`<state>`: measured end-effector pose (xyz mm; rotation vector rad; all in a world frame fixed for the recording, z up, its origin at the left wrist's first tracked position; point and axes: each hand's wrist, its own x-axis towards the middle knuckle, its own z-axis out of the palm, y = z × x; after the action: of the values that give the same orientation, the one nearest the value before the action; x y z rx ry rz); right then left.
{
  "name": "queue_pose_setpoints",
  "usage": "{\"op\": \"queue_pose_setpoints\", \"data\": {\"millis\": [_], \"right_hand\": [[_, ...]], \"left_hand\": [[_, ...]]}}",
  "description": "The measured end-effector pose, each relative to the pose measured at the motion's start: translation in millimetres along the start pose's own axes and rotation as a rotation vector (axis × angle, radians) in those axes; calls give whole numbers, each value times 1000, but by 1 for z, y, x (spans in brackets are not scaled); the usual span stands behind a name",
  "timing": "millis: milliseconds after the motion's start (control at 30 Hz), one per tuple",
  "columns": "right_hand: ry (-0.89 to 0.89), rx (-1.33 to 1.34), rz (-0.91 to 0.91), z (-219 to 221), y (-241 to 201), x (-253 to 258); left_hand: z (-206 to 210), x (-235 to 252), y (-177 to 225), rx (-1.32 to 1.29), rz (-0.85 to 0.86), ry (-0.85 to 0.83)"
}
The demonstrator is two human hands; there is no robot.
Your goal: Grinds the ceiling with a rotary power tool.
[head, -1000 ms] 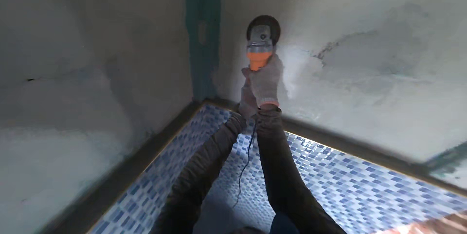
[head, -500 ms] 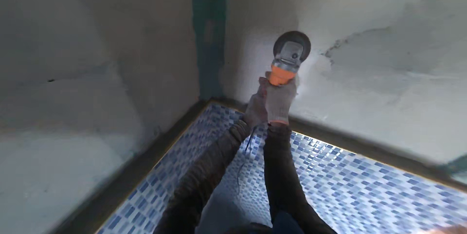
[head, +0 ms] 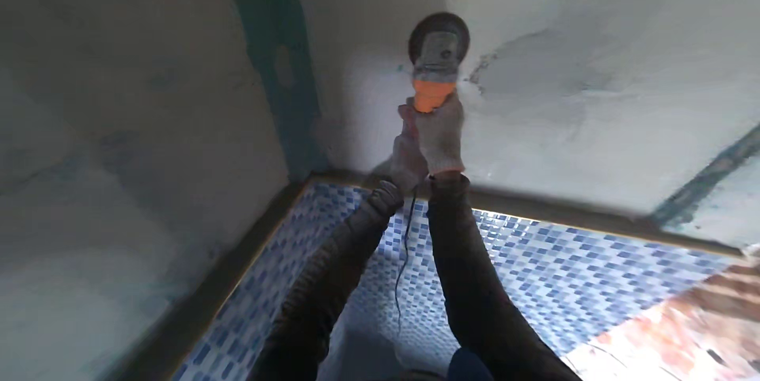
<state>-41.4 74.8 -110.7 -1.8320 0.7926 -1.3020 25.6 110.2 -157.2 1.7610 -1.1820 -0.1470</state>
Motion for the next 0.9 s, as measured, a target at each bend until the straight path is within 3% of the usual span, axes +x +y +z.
{"op": "queue_pose_setpoints", "data": {"millis": [167,333,467,533,600,700,900], "right_hand": [[-42,-44,-68,-8,-27,7],[17,89,-56,-19,-47,27],[-18,108,-94,-30,-66,37],[39,36,-128,-28,-72,65],[66,48,-142,-34,-69,77],[125,138,-87,-53,-47,75],[241,168,-22,-105,16,16]], "left_hand": [[-4,25,-2,-465,180,107],[-28,31,42,-110,226,118],[-27,48,64,-156,193,219],[-20,55,61,-167,291,270],[-15,52,59,-102,374,248],[-1,35,63,1,288,85],[64,31,80,-44,410,10]]}}
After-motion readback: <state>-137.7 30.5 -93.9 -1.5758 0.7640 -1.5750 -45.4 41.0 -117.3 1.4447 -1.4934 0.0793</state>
